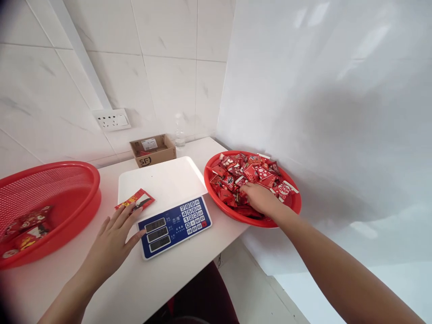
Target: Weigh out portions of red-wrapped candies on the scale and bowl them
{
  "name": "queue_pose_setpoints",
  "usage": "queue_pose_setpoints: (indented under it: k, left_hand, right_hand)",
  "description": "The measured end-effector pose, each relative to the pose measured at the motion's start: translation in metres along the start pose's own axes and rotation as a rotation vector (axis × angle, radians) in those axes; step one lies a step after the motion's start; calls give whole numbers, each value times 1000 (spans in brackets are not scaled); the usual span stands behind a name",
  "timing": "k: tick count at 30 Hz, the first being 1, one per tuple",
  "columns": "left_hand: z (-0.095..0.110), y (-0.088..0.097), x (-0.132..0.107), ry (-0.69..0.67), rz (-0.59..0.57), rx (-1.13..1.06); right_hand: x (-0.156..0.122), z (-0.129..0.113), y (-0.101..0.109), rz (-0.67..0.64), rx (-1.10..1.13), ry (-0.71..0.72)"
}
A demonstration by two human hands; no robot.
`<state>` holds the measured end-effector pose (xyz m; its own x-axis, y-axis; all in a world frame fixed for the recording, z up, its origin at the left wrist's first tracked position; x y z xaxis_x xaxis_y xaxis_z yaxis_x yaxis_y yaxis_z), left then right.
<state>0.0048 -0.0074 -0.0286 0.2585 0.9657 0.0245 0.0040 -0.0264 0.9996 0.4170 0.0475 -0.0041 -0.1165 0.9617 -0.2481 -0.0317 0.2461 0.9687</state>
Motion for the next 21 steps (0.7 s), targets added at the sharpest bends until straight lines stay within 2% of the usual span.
queue_pose_setpoints:
  k: [6,8,12,14,17,19,21]
  left_hand:
    - [-1,-1,-1,-11,29,-2]
    - [-1,-2,-1,-12,33,-11]
    - [-1,-2,-1,-15,41,-50]
    - [-1,-2,-1,-16,46,-69]
    - [-2,-3,0,-20,48,-80]
    - [-2,-5,0,-22,51,-78]
    - [-3,-5,-1,-20,55,-73]
  right_hand:
    - [-12,22,29,202,315,-45]
    - [-18,29,31,174,318,-29]
    - [-22,36,7,-80,166,2]
    - [-21,35,-9,-119,92,-55]
    - [-16,31,-23,-52,61,-29]
    - [-14,31,-22,5,101,77]
    - [-13,34,-17,88,196,111]
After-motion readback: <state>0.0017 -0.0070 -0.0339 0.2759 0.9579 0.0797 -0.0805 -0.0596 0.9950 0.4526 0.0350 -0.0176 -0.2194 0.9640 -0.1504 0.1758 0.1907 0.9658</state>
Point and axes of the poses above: each hand's wrist, its own x-axis towards the middle knuckle, its own y-axis out of the back of the hand, z = x × y, the point moved 1 cm from there along x, towards the middle knuckle, and after that the axes turned 8 degrees about -z, right-handed, at the moved point
